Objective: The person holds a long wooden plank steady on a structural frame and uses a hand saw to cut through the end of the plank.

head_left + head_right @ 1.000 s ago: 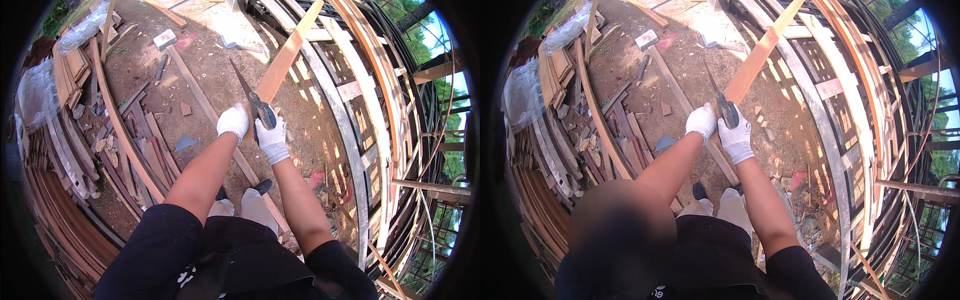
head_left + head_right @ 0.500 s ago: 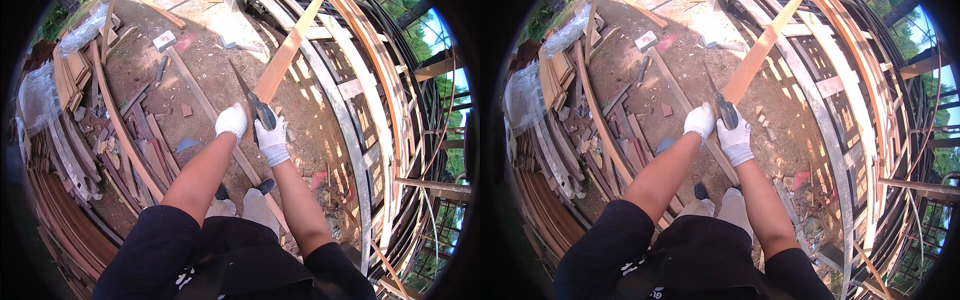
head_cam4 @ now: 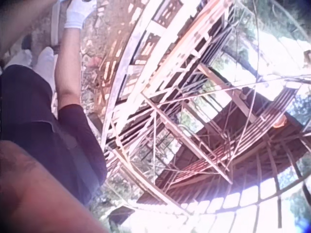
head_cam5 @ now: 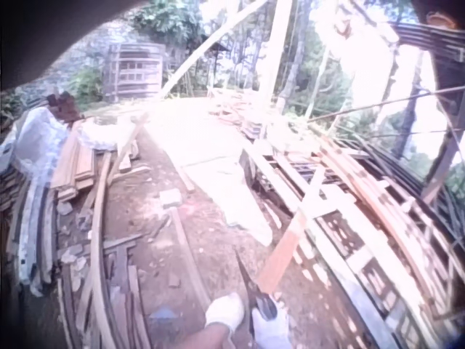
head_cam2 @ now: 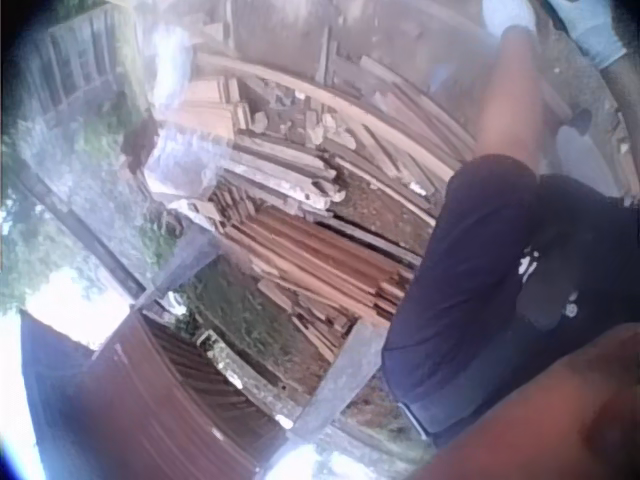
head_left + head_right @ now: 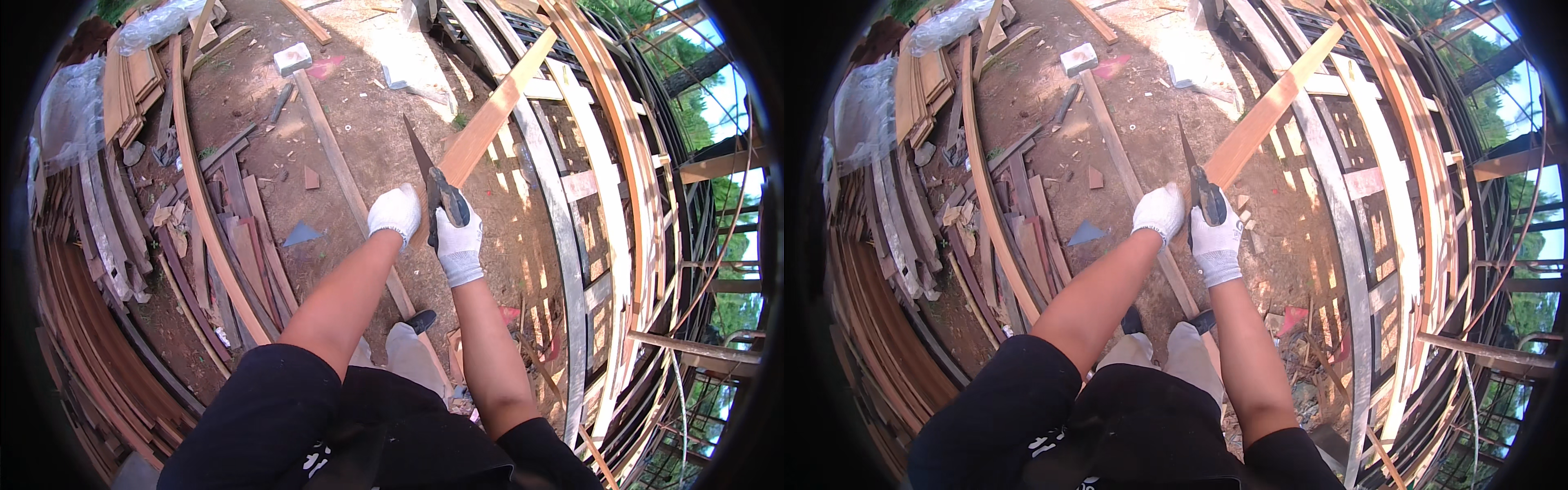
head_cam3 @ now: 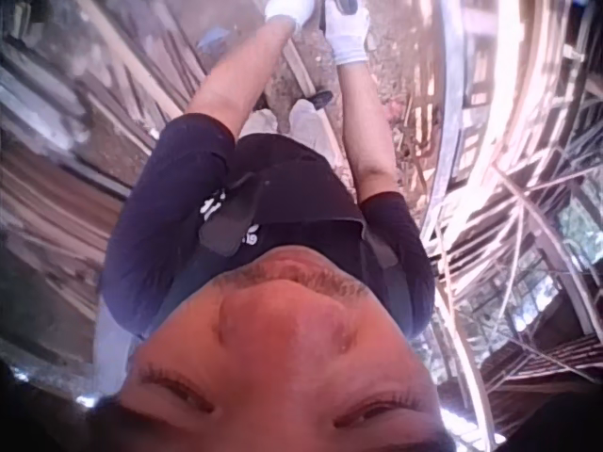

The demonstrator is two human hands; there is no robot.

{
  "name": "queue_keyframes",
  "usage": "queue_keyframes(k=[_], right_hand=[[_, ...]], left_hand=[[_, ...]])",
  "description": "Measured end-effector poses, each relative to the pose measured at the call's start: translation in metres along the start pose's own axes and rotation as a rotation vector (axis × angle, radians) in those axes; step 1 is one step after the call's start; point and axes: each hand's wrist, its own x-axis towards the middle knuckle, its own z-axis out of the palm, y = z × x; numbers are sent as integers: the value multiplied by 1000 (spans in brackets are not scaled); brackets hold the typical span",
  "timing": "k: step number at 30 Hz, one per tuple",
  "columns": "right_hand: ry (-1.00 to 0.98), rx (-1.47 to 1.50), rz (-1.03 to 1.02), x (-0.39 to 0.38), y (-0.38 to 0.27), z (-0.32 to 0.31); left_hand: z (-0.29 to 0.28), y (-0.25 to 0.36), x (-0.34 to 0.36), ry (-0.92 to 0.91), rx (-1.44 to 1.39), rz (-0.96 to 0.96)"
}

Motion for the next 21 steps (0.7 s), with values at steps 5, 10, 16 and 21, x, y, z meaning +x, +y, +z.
queue_keyframes(k=[5, 10, 16, 21], right_hand=[[31, 22, -49, -164, 4, -49], [-53, 29, -88, -175, -13, -56], [-28, 34, 37, 7, -5, -17], [-18, -65, -80, -182, -2, -68]], left_hand=[[-17, -16, -1, 29, -5, -4], [-24, -20, -2, 44, -10, -40], [5, 11, 2, 16, 87, 53], [0, -20, 18, 87, 122, 97]])
